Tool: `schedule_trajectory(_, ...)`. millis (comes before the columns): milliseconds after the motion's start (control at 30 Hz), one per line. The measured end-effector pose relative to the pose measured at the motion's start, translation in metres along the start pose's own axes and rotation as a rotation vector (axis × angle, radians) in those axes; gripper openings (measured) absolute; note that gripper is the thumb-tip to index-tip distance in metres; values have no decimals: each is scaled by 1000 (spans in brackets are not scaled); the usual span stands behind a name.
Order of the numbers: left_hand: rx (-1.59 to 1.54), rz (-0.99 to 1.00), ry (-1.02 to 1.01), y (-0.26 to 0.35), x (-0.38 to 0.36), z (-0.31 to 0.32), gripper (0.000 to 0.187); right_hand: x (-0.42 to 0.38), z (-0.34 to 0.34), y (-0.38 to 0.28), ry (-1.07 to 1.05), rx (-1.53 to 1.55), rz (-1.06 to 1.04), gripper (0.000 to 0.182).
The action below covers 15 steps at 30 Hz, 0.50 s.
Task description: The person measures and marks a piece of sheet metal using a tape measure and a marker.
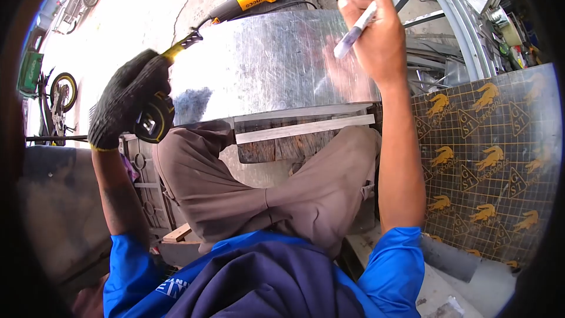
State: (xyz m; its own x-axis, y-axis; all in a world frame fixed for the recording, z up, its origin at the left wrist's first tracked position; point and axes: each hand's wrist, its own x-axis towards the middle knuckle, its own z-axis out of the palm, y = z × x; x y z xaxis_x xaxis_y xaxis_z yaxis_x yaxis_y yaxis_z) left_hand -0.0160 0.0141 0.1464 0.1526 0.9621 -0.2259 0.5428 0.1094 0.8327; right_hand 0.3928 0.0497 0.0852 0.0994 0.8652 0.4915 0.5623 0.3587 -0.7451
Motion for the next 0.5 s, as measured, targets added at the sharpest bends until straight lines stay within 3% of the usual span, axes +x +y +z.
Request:
schedule_trajectory(67, 106, 149, -32, -4, -8, -5, 36, -6, 10, -8, -114, 169, -28, 26)
schedule_trajectory(100, 162, 224, -49, -1, 34, -22, 35, -9, 14, -11, -158, 326, 36, 24)
schedule_trajectory(133, 218, 297, -66, 8, 128, -56, 35, -12, 17, -12, -203, 483, 100, 23)
schedule_trajectory(167, 274, 369, -83, 18, 219, -89, 36, -16, 19, -15, -203, 485, 98, 23)
schedule_trajectory(200, 331, 438, -100, 26, 253, -101, 36, -19, 19, -17, -228, 493, 128, 23)
schedule_trajectory(367, 613, 774, -218, 54, 160, 24, 38, -31, 29, -10, -229, 530, 117, 26)
schedule_trajectory(500, 823, 1033, -315, 52, 122, 64, 41, -32, 35, -11, -228, 486, 36, 29)
